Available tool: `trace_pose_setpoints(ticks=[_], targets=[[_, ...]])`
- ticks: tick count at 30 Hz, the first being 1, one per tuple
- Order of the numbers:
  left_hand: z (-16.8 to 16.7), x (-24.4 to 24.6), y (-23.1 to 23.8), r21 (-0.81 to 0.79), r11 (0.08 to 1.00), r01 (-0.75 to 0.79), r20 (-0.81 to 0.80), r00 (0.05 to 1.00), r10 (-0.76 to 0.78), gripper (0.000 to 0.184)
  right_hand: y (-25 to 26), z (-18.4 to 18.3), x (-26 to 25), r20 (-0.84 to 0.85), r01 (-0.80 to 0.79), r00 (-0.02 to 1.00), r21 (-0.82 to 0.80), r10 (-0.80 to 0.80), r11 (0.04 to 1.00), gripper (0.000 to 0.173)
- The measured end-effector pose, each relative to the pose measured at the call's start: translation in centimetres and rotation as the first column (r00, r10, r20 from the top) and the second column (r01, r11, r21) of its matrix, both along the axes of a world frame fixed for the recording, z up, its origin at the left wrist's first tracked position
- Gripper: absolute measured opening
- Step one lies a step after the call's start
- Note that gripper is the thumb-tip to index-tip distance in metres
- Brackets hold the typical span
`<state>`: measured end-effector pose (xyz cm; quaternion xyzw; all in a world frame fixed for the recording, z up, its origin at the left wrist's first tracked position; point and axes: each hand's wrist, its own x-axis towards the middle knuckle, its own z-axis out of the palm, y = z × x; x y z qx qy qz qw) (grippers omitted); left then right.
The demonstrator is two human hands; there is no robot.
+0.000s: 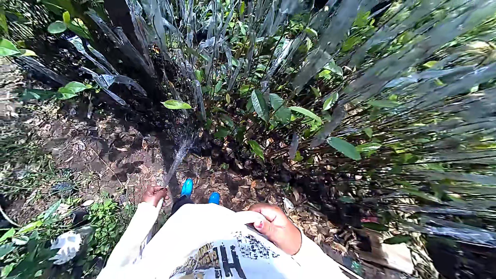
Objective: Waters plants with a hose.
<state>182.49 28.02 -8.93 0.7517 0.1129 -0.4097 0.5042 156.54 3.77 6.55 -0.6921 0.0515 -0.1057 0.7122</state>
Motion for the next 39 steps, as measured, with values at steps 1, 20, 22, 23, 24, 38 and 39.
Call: trace_pose_setpoints(ticks=[1,20,22,23,24,38,39], targets=[[0.3,0.1,0.0,0.014,1.0,-0.023,-0.006,1.0,0.023,0.028,0.0,0.0,0.0,0.001,-0.003,1.0,0.003,0.003,1.0,0.038],[-0.3,-1.2,1.2,0.06,0.998,-0.021,-0.063,0.998,0.025,0.029,-0.3,-0.1,-0.4,-0.014,-0.035,0.999,0.022,0.035,0.999,0.034],[0.2,-0.7,1.7,0.106,0.993,-0.059,0.017,0.998,0.058,0.03,-0.4,-0.1,-0.4,-0.015,-0.045,0.999,0.024,0.045,0.999,0.034],[0.4,-0.4,2.0,0.115,0.99,-0.082,0.051,0.996,0.076,0.029,-0.5,-0.1,-0.3,-0.017,-0.047,0.999,0.023,0.047,0.999,0.034],[0.6,-0.1,2.1,0.126,0.988,-0.089,0.067,0.994,0.081,0.03,-0.5,-0.1,-0.3,-0.016,-0.05,0.999,0.025,0.05,0.998,0.034],[2.2,1.9,-2.0,-0.088,0.995,-0.037,0.075,0.996,0.043,0.019,-1.1,0.1,0.0,0.012,-0.027,1.0,0.001,0.027,1.0,0.041],[2.5,2.3,-2.0,-0.086,0.996,-0.032,0.081,0.996,0.039,0.02,-1.1,0.1,0.0,0.009,-0.019,1.0,0.004,0.018,1.0,0.041]])
